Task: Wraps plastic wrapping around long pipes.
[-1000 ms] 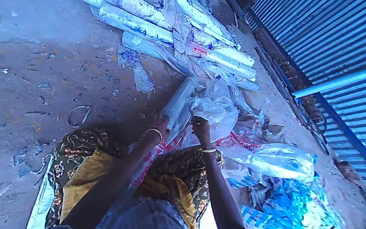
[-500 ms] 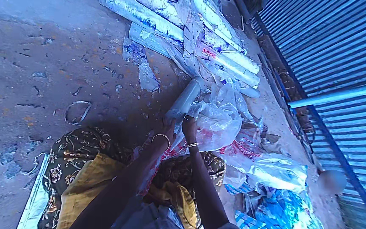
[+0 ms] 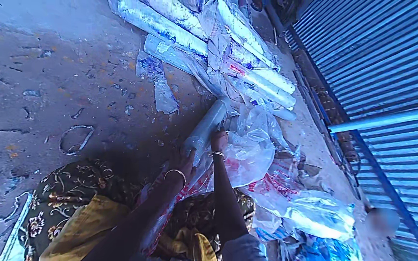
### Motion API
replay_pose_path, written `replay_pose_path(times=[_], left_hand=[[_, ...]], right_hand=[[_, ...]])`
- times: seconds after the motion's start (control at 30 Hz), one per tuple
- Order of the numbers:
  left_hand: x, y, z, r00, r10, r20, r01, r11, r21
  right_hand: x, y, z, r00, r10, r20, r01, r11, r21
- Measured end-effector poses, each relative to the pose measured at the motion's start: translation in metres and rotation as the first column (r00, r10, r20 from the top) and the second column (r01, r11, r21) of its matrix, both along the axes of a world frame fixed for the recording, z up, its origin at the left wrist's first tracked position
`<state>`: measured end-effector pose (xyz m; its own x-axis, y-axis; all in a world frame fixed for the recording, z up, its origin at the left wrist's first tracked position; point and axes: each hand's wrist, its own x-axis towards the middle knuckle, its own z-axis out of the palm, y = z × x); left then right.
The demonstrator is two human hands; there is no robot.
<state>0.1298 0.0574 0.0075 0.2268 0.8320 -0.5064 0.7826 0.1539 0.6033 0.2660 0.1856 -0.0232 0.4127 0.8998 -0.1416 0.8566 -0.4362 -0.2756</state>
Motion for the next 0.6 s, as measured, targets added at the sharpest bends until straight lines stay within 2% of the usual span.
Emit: replay_pose_path(times=[0.13, 0.2, 0.3, 0.37, 0.43, 0.5, 0.53, 0.6], left_hand=[[-0.001, 0.000, 0.000, 1.000, -0.003, 0.003, 0.003, 1.000, -0.009], [-0.002, 0.000, -0.001, 1.000, -0.004, 0.011, 0.004, 1.000, -0.004], [-0.003, 0.000, -0.005, 1.000, -0.001, 0.030, 0.001, 1.000, -0.002], [-0.004, 0.001, -0.007, 1.000, 0.000, 0.028, 0.000, 1.000, 0.006], [-0.005, 0.002, -0.006, 1.000, -0.004, 0.012, 0.004, 1.000, 0.011], [-0.003, 0.001, -0.006, 1.000, -0.004, 0.006, 0.004, 1.000, 0.015], [-0.001, 0.001, -0.006, 1.000, -0.003, 0.003, 0.003, 1.000, 0.021], [0.001, 0.000, -0.004, 1.000, 0.000, -0.002, 0.001, 1.000, 0.029]], right_hand=[[0.023, 0.017, 0.001, 0.988, -0.146, -0.050, 0.139, 0.984, -0.115], [0.037, 0.002, -0.010, 0.985, -0.170, -0.044, 0.161, 0.976, -0.149], [0.054, -0.031, -0.032, 0.986, -0.165, -0.038, 0.161, 0.984, -0.081], [0.062, -0.043, -0.035, 0.970, -0.172, -0.170, 0.189, 0.978, 0.090], [0.066, -0.050, -0.029, 0.889, -0.136, -0.437, 0.292, 0.904, 0.312], [0.056, -0.053, -0.003, 0.698, -0.096, -0.710, 0.428, 0.851, 0.306], [0.051, -0.053, 0.012, 0.646, -0.103, -0.756, 0.440, 0.860, 0.259], [0.045, -0.050, 0.039, 0.684, -0.095, -0.723, 0.331, 0.924, 0.192]])
